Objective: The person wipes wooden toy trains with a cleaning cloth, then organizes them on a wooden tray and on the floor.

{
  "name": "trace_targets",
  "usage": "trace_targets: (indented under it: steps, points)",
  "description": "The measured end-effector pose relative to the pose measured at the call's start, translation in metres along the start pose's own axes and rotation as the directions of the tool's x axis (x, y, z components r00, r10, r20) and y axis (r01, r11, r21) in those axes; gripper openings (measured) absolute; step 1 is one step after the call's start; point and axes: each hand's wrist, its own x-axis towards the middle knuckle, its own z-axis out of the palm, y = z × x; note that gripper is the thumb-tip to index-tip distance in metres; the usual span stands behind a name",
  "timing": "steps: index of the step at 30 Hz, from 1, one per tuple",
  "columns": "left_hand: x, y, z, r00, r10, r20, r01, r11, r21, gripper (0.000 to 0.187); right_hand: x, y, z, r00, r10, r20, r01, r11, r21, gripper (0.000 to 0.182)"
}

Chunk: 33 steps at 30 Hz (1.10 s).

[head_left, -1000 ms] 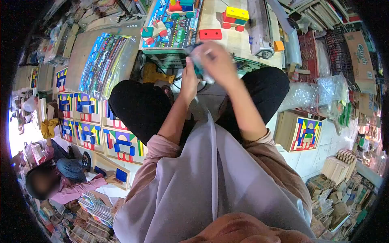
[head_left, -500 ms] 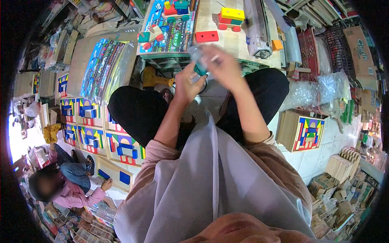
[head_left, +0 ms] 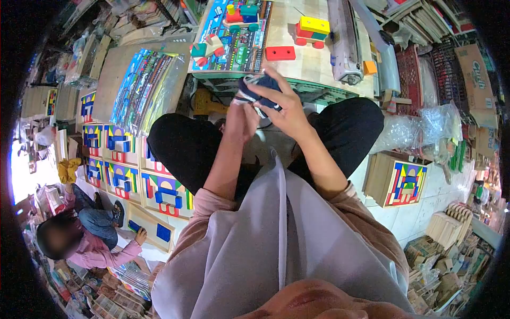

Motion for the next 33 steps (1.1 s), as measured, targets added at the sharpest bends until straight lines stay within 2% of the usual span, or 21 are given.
trace_targets:
  steps: [2, 3, 5, 7, 9, 10, 11, 12, 15, 16, 17, 18, 19, 21, 23, 25, 27, 29, 30, 32, 33]
  points:
    - [0.004, -0.002, -0.008, 1.000, -0.001, -0.013, 0.002, 0.998, 0.070, 0.040, -0.006, 0.008, 0.005, 0.987, 0.150, 0.057, -0.161, 0.930, 0.332, 0.032]
    - [0.004, -0.003, -0.012, 0.999, -0.003, -0.034, 0.008, 0.990, 0.138, 0.040, -0.008, 0.013, 0.007, 0.987, 0.150, 0.061, -0.161, 0.928, 0.336, 0.032]
    - [-0.001, -0.002, -0.012, 0.994, -0.051, -0.097, 0.067, 0.983, 0.172, 0.039, -0.007, 0.018, 0.009, 0.924, 0.339, -0.175, -0.263, 0.899, 0.351, 0.029]
    - [0.003, -0.001, -0.006, 0.999, -0.018, -0.039, 0.021, 0.998, 0.061, 0.041, 0.005, 0.021, 0.000, 0.698, 0.605, -0.383, -0.294, 0.730, 0.617, 0.027]
    - [0.005, -0.002, -0.008, 0.991, -0.003, -0.136, 0.008, 0.999, 0.038, 0.038, 0.005, 0.019, -0.003, 0.741, 0.569, -0.356, -0.277, 0.743, 0.610, 0.031]
    - [0.005, -0.007, -0.015, 0.991, 0.107, 0.083, -0.124, 0.962, 0.243, 0.045, 0.002, 0.013, 0.000, 0.950, 0.178, -0.257, -0.134, 0.975, 0.179, 0.033]
    - [0.004, -0.011, -0.017, 0.935, 0.160, 0.317, -0.286, 0.869, 0.404, 0.052, 0.003, 0.005, 0.003, 0.985, -0.168, 0.035, 0.172, 0.958, -0.229, 0.035]
    - [0.006, -0.015, -0.014, 0.966, 0.018, 0.259, 0.025, 0.987, -0.161, 0.041, 0.004, 0.008, 0.010, 0.986, -0.166, 0.034, 0.169, 0.957, -0.234, 0.035]
    - [0.015, -0.007, -0.029, 0.964, -0.164, 0.210, 0.225, 0.923, -0.312, 0.033, 0.002, 0.023, 0.024, 0.998, -0.059, 0.023, 0.061, 0.993, -0.105, 0.031]
    - [0.013, -0.011, -0.032, 0.991, -0.121, 0.055, 0.129, 0.976, -0.178, 0.030, -0.001, 0.025, 0.026, 1.000, -0.002, 0.019, 0.003, 0.997, -0.080, 0.029]
    - [0.009, -0.010, -0.020, 0.992, -0.119, 0.051, 0.126, 0.976, -0.177, 0.030, 0.000, 0.026, 0.028, 0.999, 0.050, 0.017, -0.049, 0.997, -0.055, 0.028]
    - [0.004, -0.009, -0.007, 0.987, -0.150, -0.058, 0.144, 0.985, -0.096, 0.031, 0.009, 0.027, 0.029, 0.954, 0.261, -0.150, -0.234, 0.956, 0.175, 0.017]
    - [-0.001, -0.006, 0.002, 0.971, -0.170, -0.168, 0.170, 0.985, -0.017, 0.031, 0.017, 0.030, 0.020, 0.874, 0.376, -0.307, -0.336, 0.925, 0.175, 0.008]
    - [-0.004, 0.004, 0.001, 0.975, -0.212, -0.064, 0.209, 0.977, -0.045, 0.034, 0.030, 0.062, -0.006, 0.855, 0.332, -0.398, -0.373, 0.927, -0.029, 0.012]
    - [0.002, 0.008, -0.009, 0.983, -0.181, -0.033, 0.181, 0.983, -0.016, 0.042, 0.046, 0.070, -0.032, 0.897, 0.292, -0.331, -0.364, 0.914, -0.180, 0.022]
    - [0.006, 0.013, -0.010, 0.986, -0.137, -0.096, 0.140, 0.990, 0.027, 0.043, 0.039, 0.064, -0.038, 0.967, 0.081, -0.243, -0.242, 0.605, -0.759, 0.042]
    - [0.010, 0.019, -0.001, 0.976, 0.030, -0.217, 0.072, 0.891, 0.449, 0.040, 0.043, 0.045, -0.031, 0.979, 0.205, -0.021, -0.193, 0.878, -0.439, 0.057]
    - [0.012, 0.023, 0.001, 0.985, 0.018, -0.172, 0.069, 0.872, 0.485, 0.035, 0.042, 0.019, -0.012, 0.951, 0.129, 0.282, -0.151, 0.987, 0.057, 0.064]
    - [0.010, 0.027, 0.006, 0.988, 0.049, -0.144, 0.037, 0.839, 0.542, 0.036, 0.039, 0.025, -0.002, 0.923, 0.023, 0.385, -0.098, 0.979, 0.177, 0.066]
    - [0.008, 0.051, 0.024, 0.986, 0.102, -0.130, 0.013, 0.738, 0.675, 0.047, 0.045, 0.027, -0.002, 0.912, 0.093, 0.398, -0.172, 0.971, 0.168, 0.062]
    - [0.021, 0.072, -0.005, 0.980, 0.197, 0.041, -0.158, 0.626, 0.763, 0.050, 0.051, 0.025, 0.001, 0.895, 0.153, 0.419, -0.242, 0.955, 0.170, 0.058]
